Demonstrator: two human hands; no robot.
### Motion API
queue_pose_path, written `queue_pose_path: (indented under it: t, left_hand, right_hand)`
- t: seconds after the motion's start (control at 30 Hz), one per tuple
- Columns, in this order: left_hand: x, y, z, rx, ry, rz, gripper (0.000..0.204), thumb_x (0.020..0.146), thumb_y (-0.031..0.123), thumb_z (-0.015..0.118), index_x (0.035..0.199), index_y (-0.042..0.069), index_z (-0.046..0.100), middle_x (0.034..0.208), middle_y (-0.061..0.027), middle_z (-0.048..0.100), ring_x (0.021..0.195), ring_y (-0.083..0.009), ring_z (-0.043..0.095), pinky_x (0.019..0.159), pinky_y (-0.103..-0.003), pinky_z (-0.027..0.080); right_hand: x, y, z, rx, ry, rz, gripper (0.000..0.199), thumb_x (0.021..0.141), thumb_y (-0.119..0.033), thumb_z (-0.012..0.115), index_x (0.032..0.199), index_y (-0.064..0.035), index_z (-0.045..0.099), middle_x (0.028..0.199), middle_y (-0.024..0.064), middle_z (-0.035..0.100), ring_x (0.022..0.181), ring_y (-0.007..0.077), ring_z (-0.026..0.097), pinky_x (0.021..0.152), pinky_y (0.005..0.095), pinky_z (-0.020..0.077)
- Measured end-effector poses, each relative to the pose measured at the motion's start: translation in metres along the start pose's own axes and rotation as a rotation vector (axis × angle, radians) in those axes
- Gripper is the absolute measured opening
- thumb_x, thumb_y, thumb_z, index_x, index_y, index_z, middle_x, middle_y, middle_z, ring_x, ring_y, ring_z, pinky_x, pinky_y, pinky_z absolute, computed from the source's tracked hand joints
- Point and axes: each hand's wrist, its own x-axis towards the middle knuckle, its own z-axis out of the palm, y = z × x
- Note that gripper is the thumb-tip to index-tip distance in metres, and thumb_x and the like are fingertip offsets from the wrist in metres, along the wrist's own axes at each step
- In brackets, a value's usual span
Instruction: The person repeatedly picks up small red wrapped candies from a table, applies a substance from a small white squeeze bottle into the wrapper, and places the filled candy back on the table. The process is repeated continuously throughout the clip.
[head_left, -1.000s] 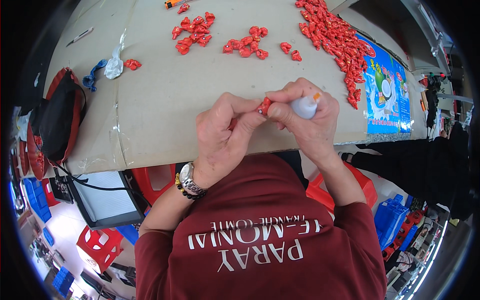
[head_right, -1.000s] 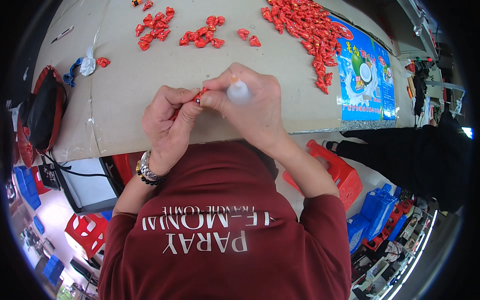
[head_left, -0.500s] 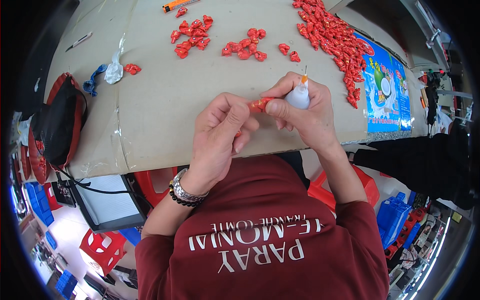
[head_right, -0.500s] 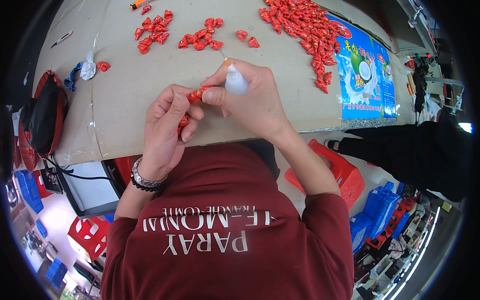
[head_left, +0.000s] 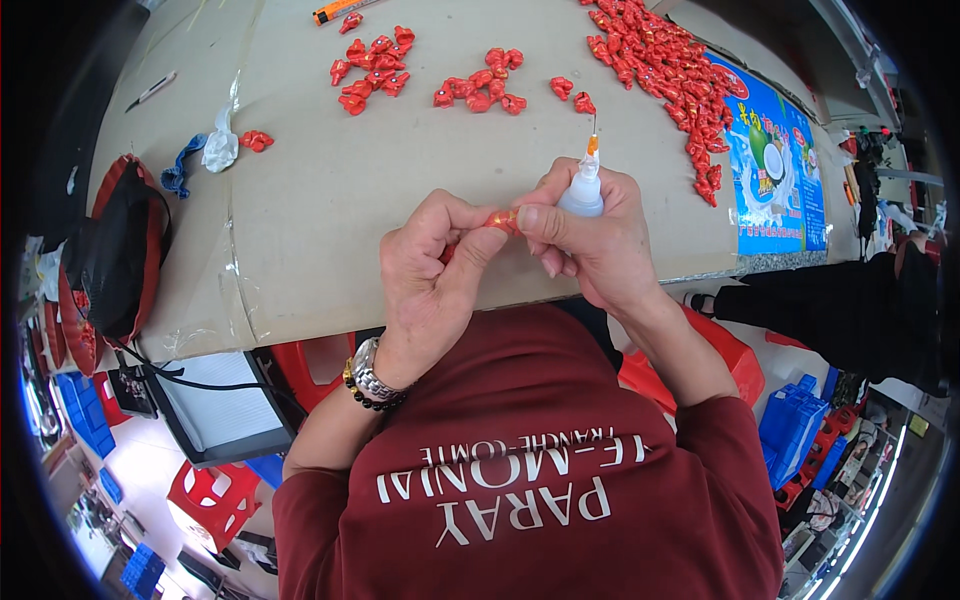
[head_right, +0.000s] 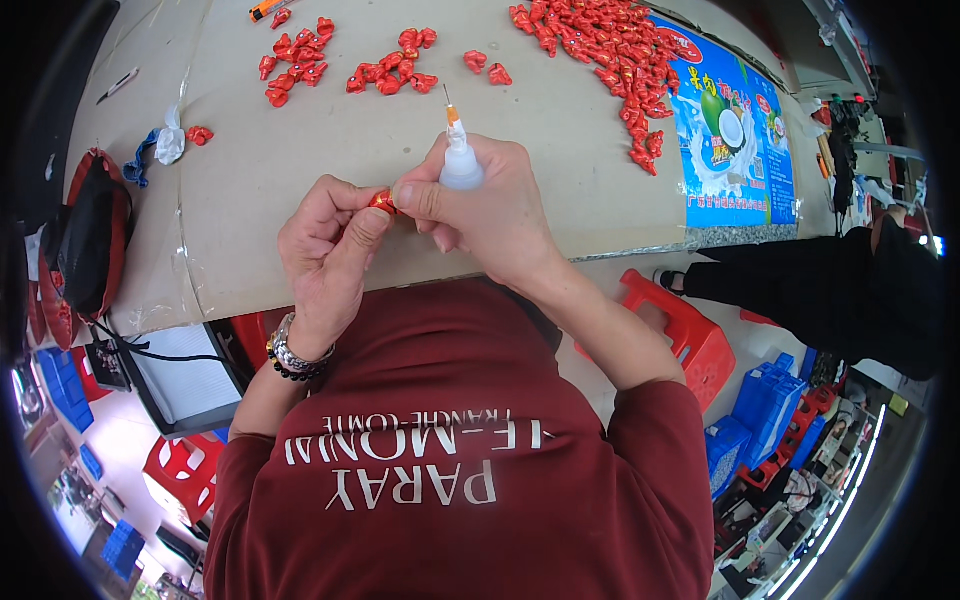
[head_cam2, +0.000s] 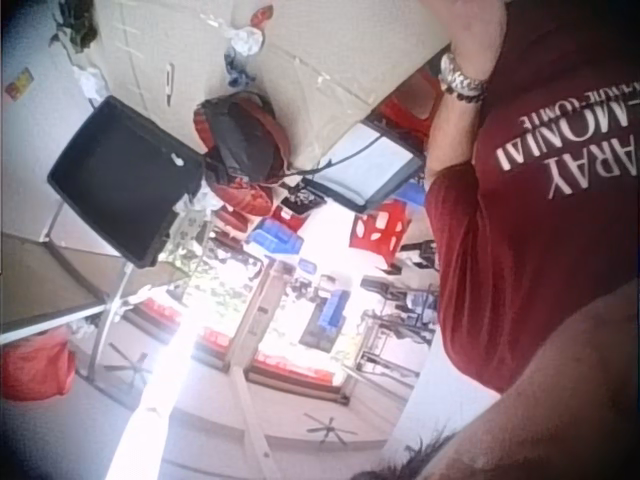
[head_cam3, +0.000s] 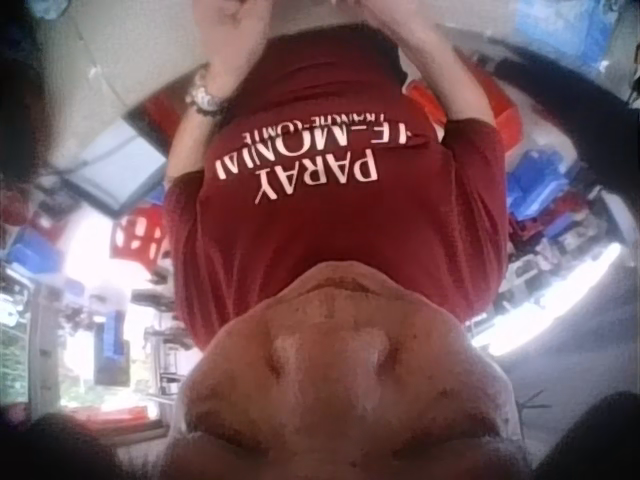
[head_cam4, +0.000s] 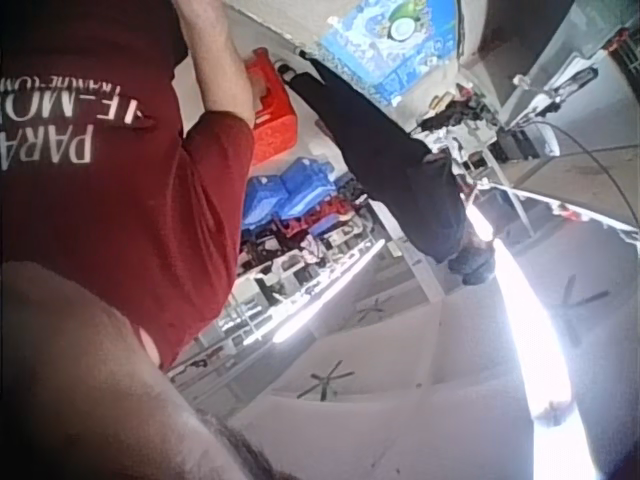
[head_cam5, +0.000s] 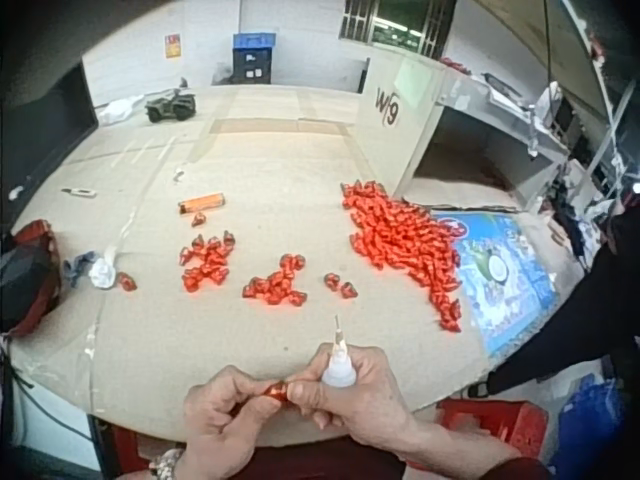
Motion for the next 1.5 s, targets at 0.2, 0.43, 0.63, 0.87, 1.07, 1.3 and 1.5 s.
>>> queue_pose_path:
  t: [0.2,0.43,0.63,0.87,1.07,1.3,1.5]
  left_hand:
    - [0.004,-0.003,0.002,0.106,0.008,0.126,0.003,0.087,0.000,0.061,0.084,-0.001,0.060,0.070,-0.0026,0.063,0.061,-0.0032,0.052,0.055,-0.020,0.043]
    - [0.004,-0.008,0.003,0.133,0.007,0.144,0.004,0.085,-0.001,0.062,0.082,0.000,0.060,0.067,-0.0031,0.062,0.057,-0.0035,0.049,0.051,-0.020,0.039]
    - [0.003,-0.010,0.003,0.122,0.017,0.134,0.004,0.085,-0.001,0.062,0.082,0.000,0.060,0.066,-0.0030,0.062,0.056,-0.0034,0.047,0.050,-0.020,0.037]
    - [0.003,-0.013,0.003,0.126,0.023,0.146,0.003,0.085,-0.002,0.062,0.082,0.000,0.060,0.067,-0.0031,0.062,0.057,-0.0039,0.050,0.051,-0.020,0.039]
    - [0.003,-0.003,0.004,0.107,0.011,0.041,0.002,0.086,0.001,0.062,0.086,-0.001,0.061,0.069,-0.0016,0.062,0.061,-0.0036,0.051,0.055,-0.020,0.042]
    - [0.004,0.003,0.001,-0.052,-0.054,-0.167,0.014,0.094,0.014,0.056,0.090,0.000,0.057,0.072,-0.0008,0.060,0.051,-0.0015,0.038,0.046,-0.018,0.029]
    - [0.005,0.002,0.001,-0.119,-0.067,-0.243,0.012,0.093,0.013,0.056,0.087,0.002,0.056,0.080,-0.0057,0.065,0.051,-0.0018,0.038,0.046,-0.017,0.028]
  right_hand:
    - [-0.002,0.003,-0.001,0.002,0.010,-0.011,0.013,0.081,-0.008,0.070,0.075,-0.0038,0.059,0.059,0.0039,0.058,0.040,0.0064,0.049,0.034,0.0179,0.0292]
    - [-0.003,0.006,-0.002,-0.007,0.013,-0.028,0.012,0.081,-0.007,0.069,0.075,-0.0035,0.059,0.061,0.0041,0.058,0.042,0.0057,0.048,0.035,0.0172,0.0297]
    - [-0.002,0.009,-0.002,-0.021,0.030,-0.024,0.012,0.080,-0.005,0.070,0.075,-0.0031,0.060,0.062,0.0032,0.058,0.044,0.0054,0.049,0.036,0.0173,0.0317]
    - [0.000,0.014,-0.002,-0.020,0.027,-0.055,0.012,0.080,-0.006,0.070,0.075,-0.0030,0.060,0.063,0.0030,0.059,0.046,0.0053,0.050,0.037,0.0174,0.0339]
    - [0.003,0.005,-0.008,-0.070,-0.002,-0.041,0.011,0.080,-0.006,0.070,0.076,-0.0020,0.061,0.064,0.0028,0.059,0.050,0.0055,0.051,0.039,0.0174,0.0361]
    - [0.011,0.001,-0.013,-0.177,-0.034,-0.022,0.010,0.079,-0.007,0.072,0.077,-0.0011,0.063,0.064,0.0033,0.061,0.051,0.0052,0.051,0.041,0.0181,0.0382]
    - [0.009,0.000,-0.014,-0.213,-0.033,-0.018,0.011,0.078,-0.006,0.073,0.076,-0.0009,0.063,0.065,0.0033,0.061,0.050,0.0048,0.050,0.042,0.0187,0.0383]
